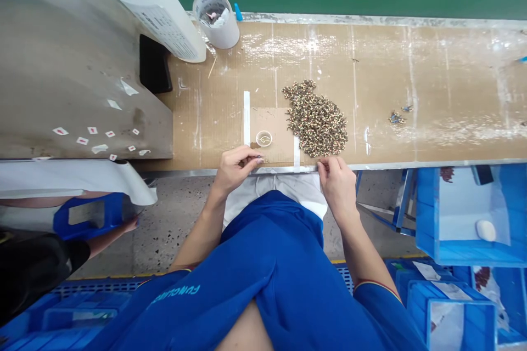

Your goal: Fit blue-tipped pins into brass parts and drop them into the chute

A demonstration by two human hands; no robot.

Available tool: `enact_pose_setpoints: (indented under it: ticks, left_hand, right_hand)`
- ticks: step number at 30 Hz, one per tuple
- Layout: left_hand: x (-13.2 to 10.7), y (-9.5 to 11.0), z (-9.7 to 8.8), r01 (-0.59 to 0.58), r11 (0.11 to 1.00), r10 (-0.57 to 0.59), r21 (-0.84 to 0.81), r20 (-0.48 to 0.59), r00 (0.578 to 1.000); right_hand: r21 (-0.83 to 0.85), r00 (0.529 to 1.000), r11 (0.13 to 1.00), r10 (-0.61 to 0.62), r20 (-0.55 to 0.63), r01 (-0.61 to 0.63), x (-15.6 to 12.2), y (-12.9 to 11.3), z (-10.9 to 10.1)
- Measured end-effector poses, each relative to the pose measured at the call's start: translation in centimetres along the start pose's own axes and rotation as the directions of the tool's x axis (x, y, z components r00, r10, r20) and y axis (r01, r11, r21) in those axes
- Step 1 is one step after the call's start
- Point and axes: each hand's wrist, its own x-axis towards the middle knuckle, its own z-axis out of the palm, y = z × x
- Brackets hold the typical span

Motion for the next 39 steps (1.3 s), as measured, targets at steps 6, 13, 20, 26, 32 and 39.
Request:
enact_pose_setpoints:
  ticks: [6, 13, 20, 26, 32, 39]
  left_hand:
    - [0.0, 0.0, 0.5, -0.118, 0.989, 0.114, 0.089, 0.046, 0.992]
    - [-0.1, -0.4, 0.4, -0.142, 0.980, 0.122, 0.136, 0.143, 0.982]
    - [-0.4, -0.5, 0.5, -0.207, 0.939, 0.155, 0.273, 0.200, 0.968]
    - [-0.3, -0.4, 0.6, -0.235, 0.934, 0.191, 0.268, 0.182, 0.965]
    - [-0.5, -0.6, 0.7, -0.214, 0.938, 0.161, 0.272, 0.202, 0.966]
    - [-0.5, -0.6, 0.5, -0.208, 0.937, 0.145, 0.281, 0.228, 0.963]
  right_hand:
    - [0.102, 0.999, 0.995, 0.014, 0.041, -0.018, 0.2, 0.0, -0.7]
    - [0.599, 0.995, 0.796, 0.041, 0.093, -0.089, 1.1, -5.0, 0.9]
    - [0.684, 0.971, 0.718, -0.047, 0.237, -0.132, 2.0, -7.2, 2.5]
    - [0.688, 0.961, 0.707, -0.042, 0.274, -0.165, 2.2, -7.2, 2.8]
    - [0.696, 0.948, 0.694, -0.061, 0.311, -0.183, 2.0, -7.0, 3.2]
    - [0.695, 0.944, 0.695, -0.071, 0.323, -0.185, 2.0, -7.1, 3.5]
